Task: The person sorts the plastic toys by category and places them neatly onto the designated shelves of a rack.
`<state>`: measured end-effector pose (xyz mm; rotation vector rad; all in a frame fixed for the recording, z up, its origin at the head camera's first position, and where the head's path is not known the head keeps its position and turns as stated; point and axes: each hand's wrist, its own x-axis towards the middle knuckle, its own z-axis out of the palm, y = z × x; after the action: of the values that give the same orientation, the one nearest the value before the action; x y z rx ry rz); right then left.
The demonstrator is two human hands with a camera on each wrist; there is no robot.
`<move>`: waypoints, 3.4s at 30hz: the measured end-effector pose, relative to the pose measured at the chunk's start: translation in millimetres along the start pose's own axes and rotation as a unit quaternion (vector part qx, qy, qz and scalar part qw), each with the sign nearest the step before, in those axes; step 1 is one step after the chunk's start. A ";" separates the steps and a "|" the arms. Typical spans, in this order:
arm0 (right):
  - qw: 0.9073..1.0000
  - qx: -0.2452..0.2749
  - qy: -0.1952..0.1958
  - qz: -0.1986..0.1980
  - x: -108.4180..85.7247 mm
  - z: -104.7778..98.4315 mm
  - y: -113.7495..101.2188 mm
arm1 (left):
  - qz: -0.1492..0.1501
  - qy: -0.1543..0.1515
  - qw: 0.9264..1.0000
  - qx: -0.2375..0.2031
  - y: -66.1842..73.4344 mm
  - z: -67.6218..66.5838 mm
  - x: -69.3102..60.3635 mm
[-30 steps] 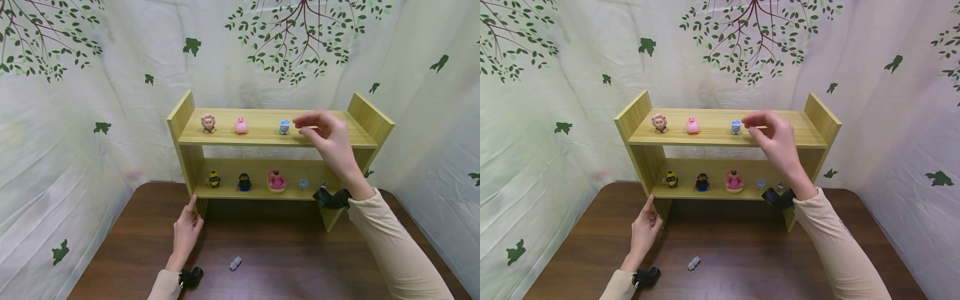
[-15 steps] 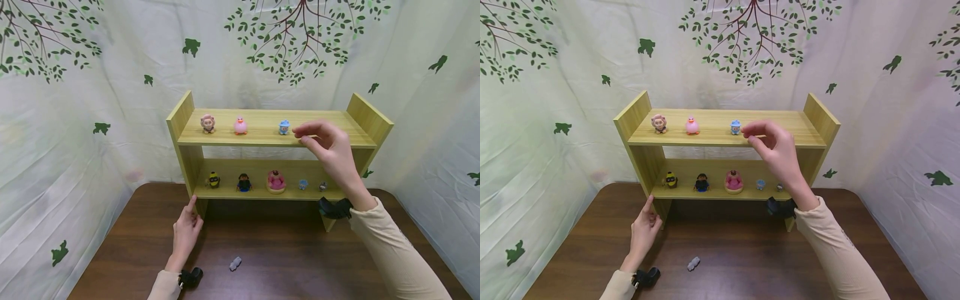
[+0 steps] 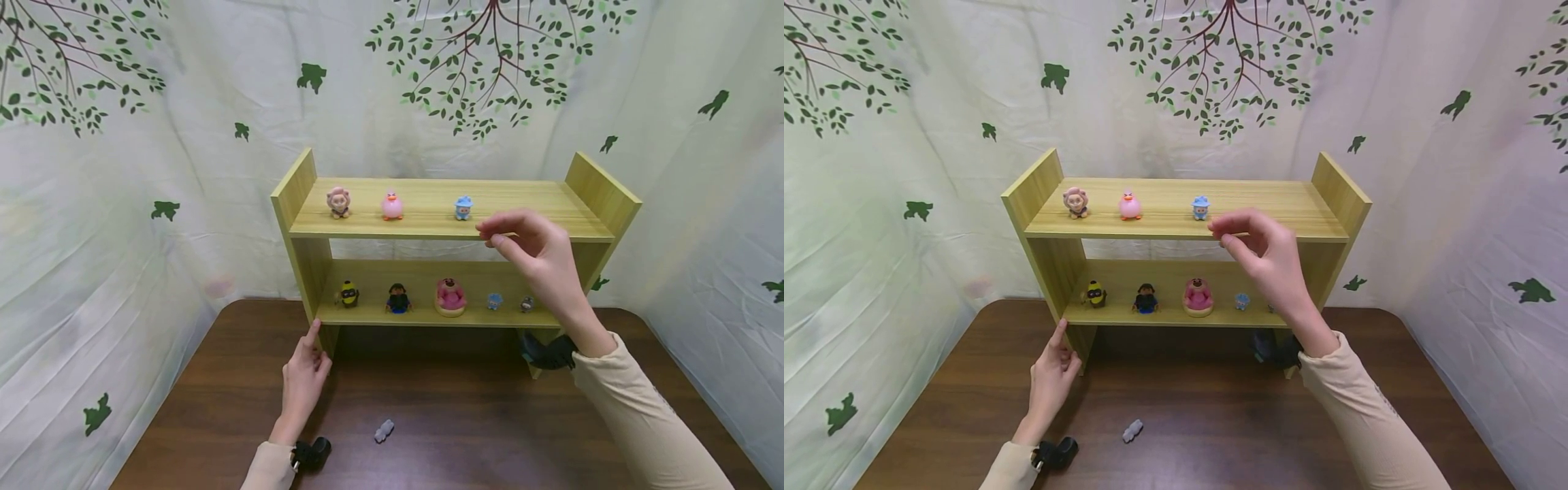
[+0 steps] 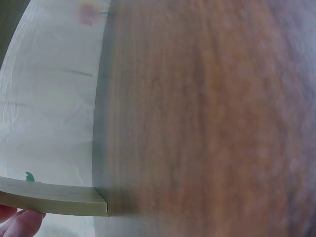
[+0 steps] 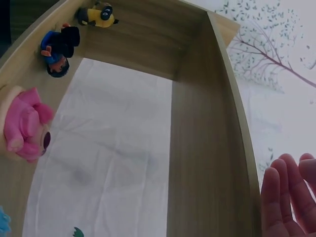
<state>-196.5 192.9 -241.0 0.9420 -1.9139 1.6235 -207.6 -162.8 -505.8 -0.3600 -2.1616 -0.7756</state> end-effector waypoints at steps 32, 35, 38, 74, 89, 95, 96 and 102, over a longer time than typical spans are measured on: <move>0.998 0.015 -0.056 0.026 -34.1 21.6 18.5 | 0.002 -0.003 1.000 -0.001 1.3 -1.3 0.4; 0.997 0.032 -0.062 0.026 -37.2 25.6 21.8 | 0.000 -0.004 1.000 -0.001 2.0 -1.7 0.6; 0.997 0.040 -0.068 0.028 -39.9 29.1 24.4 | 0.000 -0.003 1.000 -0.003 2.3 -1.8 0.6; 0.977 0.024 -0.201 0.060 -97.7 78.4 68.4 | 0.006 0.005 1.000 -0.001 -0.4 0.1 -0.5; 0.968 0.032 -0.237 0.070 -114.8 97.7 57.5 | 0.001 0.002 1.000 0.001 0.7 0.5 0.2; 0.966 0.026 -0.249 0.072 -129.7 105.0 78.3 | 0.004 0.003 1.000 0.003 0.9 0.3 0.6; 0.964 0.029 -0.252 0.075 -133.4 106.6 84.2 | 0.005 0.004 1.000 0.002 1.0 0.2 0.6; 0.959 0.029 -0.273 0.076 -150.0 115.4 109.2 | 0.007 0.007 1.000 0.002 0.4 0.2 0.5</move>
<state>-168.7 118.9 -444.7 1.4124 -2.3556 1.6267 -207.8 -162.4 -505.3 -0.3670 -2.1443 -0.7635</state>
